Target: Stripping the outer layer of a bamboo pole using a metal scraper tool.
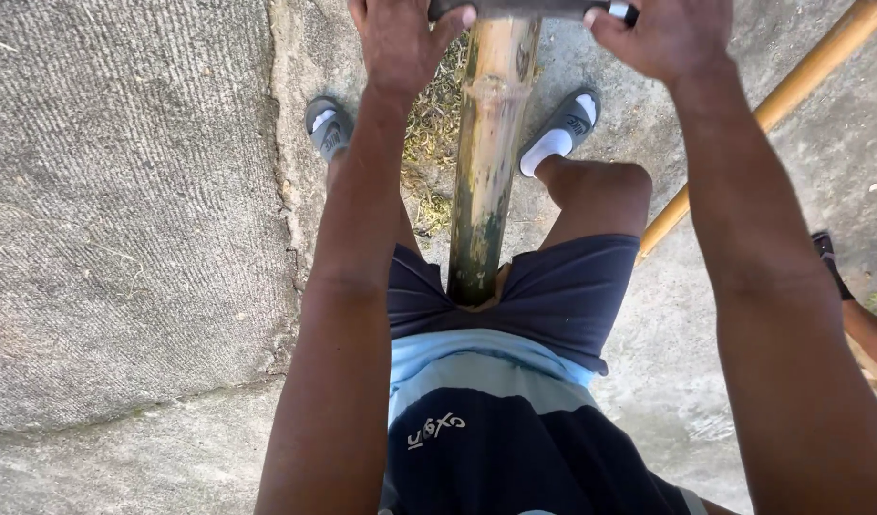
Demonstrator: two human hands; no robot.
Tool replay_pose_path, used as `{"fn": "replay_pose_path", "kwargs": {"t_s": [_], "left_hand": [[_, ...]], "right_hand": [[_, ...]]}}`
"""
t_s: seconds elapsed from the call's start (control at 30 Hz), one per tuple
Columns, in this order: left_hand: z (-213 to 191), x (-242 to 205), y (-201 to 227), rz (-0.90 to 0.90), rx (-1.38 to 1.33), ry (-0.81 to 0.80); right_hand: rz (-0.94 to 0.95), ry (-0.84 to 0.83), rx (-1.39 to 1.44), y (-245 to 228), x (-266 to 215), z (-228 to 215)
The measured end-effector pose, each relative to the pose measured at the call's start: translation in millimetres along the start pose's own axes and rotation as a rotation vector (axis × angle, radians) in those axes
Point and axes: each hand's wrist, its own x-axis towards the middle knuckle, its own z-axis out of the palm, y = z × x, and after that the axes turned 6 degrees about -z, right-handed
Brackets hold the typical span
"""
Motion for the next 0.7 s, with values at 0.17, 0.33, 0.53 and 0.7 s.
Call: {"fn": "replay_pose_path", "kwargs": {"t_s": [0.17,0.33,0.53,0.7], "left_hand": [[-27.7,-52.1,14.5,-0.032,-0.010,-0.060],[-33.4,-53.1,16.0,-0.003,0.053,0.010],[-30.7,-34.2,10.5,0.032,0.081,-0.077],[-26.7,-28.6,10.1,-0.043,-0.013,-0.316]], "right_hand": [[0.082,-0.131,0.029,-56.9,-39.3,-18.0],[0.119,-0.045,0.053,-70.7,-54.3,-2.0],[0.221,-0.088,0.175,-75.3,-48.6,-1.8],[0.323,-0.096,0.261,-96.7,-63.0,-2.9]]}}
